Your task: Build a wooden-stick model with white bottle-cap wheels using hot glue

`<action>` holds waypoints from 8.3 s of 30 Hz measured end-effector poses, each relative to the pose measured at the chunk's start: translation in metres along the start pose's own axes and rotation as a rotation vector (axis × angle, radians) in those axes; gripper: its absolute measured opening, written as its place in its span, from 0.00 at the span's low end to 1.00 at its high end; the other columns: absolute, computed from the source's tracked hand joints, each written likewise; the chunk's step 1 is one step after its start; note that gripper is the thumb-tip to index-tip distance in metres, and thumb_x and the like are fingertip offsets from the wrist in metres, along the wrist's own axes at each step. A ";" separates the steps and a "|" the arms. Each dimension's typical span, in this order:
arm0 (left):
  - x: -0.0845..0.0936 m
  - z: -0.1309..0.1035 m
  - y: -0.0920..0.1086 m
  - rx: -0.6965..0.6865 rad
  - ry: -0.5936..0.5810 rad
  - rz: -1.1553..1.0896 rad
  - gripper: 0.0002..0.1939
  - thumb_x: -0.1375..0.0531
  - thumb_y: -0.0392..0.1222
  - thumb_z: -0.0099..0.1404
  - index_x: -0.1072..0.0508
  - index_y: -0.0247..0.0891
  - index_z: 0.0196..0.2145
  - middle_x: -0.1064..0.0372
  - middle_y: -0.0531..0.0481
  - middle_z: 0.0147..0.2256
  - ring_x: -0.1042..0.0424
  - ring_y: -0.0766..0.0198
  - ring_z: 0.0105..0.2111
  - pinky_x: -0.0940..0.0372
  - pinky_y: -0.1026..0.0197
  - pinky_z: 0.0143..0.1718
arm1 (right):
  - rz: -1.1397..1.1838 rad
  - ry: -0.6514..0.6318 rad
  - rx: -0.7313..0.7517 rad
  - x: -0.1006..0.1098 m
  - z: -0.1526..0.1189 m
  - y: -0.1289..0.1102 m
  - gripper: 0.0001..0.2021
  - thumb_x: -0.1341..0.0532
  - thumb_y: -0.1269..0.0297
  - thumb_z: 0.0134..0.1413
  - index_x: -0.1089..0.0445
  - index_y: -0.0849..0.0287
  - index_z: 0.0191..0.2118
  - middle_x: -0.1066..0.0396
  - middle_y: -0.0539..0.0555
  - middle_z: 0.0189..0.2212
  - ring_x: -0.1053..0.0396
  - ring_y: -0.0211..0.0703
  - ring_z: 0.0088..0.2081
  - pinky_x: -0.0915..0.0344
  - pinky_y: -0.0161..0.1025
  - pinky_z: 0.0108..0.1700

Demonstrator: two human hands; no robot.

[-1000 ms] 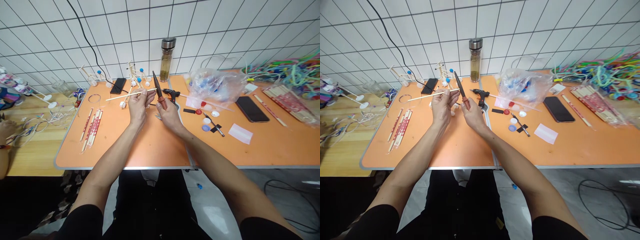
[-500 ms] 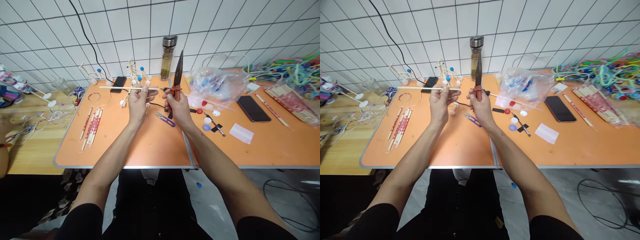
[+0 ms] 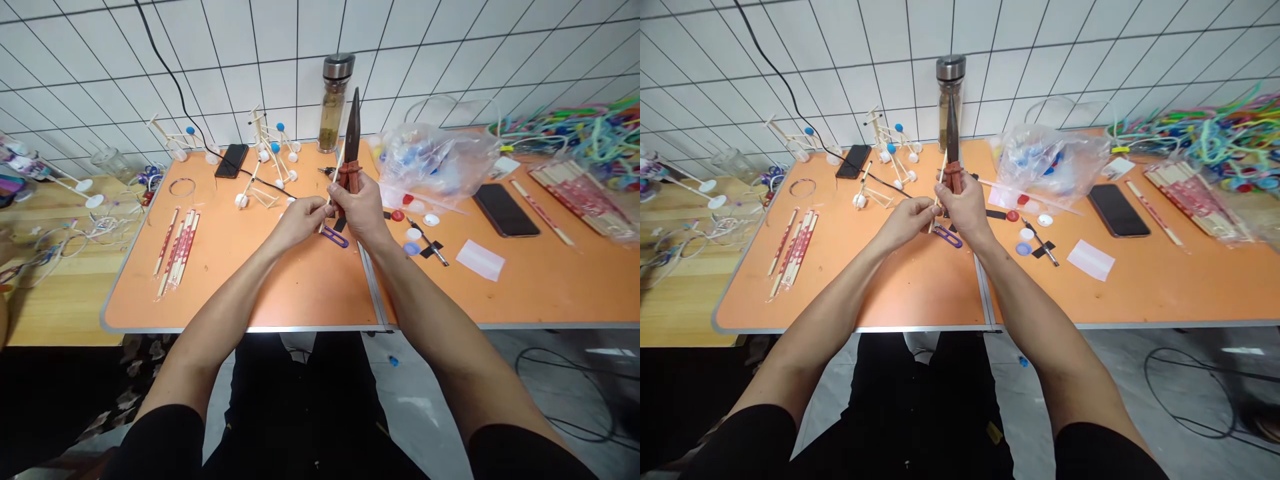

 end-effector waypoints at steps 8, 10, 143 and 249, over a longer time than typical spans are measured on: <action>-0.003 0.001 -0.027 0.185 0.018 -0.182 0.16 0.34 0.39 0.74 0.26 0.38 0.26 0.28 0.52 0.22 0.36 0.70 0.21 0.42 0.64 0.27 | 0.142 0.158 -0.067 0.021 0.020 0.033 0.23 0.26 0.44 0.52 0.34 0.50 0.42 0.34 0.43 0.28 0.32 0.37 0.25 0.31 0.37 0.27; -0.001 0.003 -0.028 0.161 0.056 -0.147 0.18 0.36 0.39 0.75 0.28 0.39 0.25 0.32 0.54 0.20 0.40 0.70 0.20 0.46 0.63 0.26 | 0.179 0.157 -0.070 0.021 0.022 0.037 0.24 0.24 0.45 0.50 0.34 0.50 0.41 0.34 0.43 0.28 0.32 0.36 0.25 0.31 0.36 0.26; 0.149 0.038 -0.024 0.078 0.722 0.006 0.12 0.34 0.33 0.72 0.29 0.40 0.31 0.23 0.50 0.29 0.23 0.65 0.28 0.30 0.62 0.34 | -0.024 0.024 -0.045 -0.017 -0.009 0.021 0.08 0.32 0.61 0.57 0.26 0.52 0.42 0.22 0.52 0.37 0.23 0.46 0.40 0.21 0.48 0.48; 0.150 0.089 -0.096 0.202 0.836 -0.115 0.13 0.35 0.30 0.64 0.28 0.39 0.24 0.33 0.56 0.21 0.32 0.68 0.21 0.36 0.67 0.24 | -0.075 -0.016 -0.077 -0.025 -0.011 0.030 0.10 0.35 0.59 0.60 0.26 0.53 0.46 0.18 0.54 0.46 0.20 0.51 0.47 0.27 0.50 0.51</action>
Point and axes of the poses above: each hand's wrist, its own z-axis towards the middle knuckle, its own x-axis out of the back of the hand, y = z × x, the point moved 7 cm from there along z, towards the middle knuckle
